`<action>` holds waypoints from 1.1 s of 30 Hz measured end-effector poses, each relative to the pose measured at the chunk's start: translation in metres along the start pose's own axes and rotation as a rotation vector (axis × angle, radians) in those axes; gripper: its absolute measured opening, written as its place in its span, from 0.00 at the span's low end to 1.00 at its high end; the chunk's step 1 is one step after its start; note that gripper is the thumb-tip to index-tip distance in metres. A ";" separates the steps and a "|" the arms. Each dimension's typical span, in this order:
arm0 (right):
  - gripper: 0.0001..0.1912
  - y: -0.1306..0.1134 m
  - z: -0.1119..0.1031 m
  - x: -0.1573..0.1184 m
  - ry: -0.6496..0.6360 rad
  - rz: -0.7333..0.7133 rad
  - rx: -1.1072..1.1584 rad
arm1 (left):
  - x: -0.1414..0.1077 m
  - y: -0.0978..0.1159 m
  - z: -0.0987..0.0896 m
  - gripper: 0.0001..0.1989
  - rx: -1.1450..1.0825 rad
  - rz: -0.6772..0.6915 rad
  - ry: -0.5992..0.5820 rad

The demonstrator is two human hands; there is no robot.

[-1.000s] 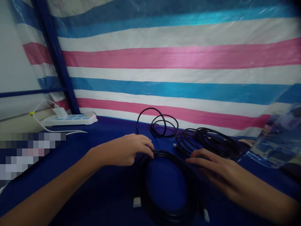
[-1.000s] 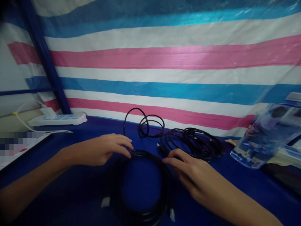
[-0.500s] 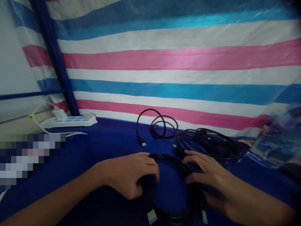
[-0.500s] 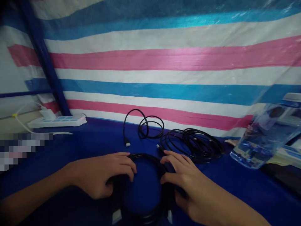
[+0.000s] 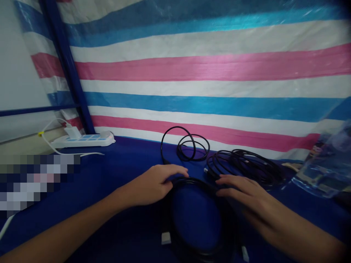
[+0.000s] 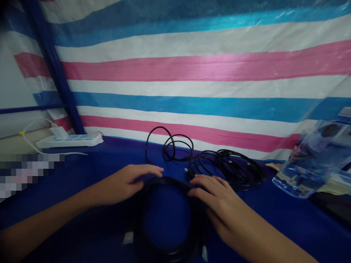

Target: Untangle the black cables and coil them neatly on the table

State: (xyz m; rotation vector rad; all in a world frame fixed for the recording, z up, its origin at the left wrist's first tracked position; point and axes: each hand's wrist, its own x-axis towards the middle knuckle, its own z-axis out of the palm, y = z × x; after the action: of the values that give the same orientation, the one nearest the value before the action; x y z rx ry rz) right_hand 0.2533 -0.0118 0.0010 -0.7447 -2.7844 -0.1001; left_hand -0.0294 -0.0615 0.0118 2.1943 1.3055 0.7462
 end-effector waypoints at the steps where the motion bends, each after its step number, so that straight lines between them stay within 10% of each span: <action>1: 0.21 0.001 0.000 0.002 0.042 -0.011 -0.033 | 0.001 -0.001 0.002 0.23 0.026 -0.072 0.070; 8: 0.14 0.004 0.000 0.004 0.202 0.008 -0.126 | 0.006 0.000 0.016 0.16 0.297 -0.342 0.082; 15: 0.12 0.000 0.004 0.008 0.255 -0.026 -0.130 | 0.014 0.005 0.032 0.09 0.577 -0.300 -0.062; 27: 0.11 0.011 0.007 0.002 0.262 -0.039 -0.161 | -0.013 -0.069 -0.079 0.16 0.802 -0.605 -0.171; 33: 0.12 0.013 0.013 -0.001 0.255 -0.037 -0.161 | -0.018 -0.100 -0.094 0.18 0.836 -0.774 -0.044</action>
State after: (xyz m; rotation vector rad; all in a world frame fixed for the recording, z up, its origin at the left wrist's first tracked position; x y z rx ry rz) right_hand 0.2575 0.0007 -0.0121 -0.6648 -2.5676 -0.4014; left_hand -0.1625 -0.0231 0.0134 1.8924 2.5167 -0.2002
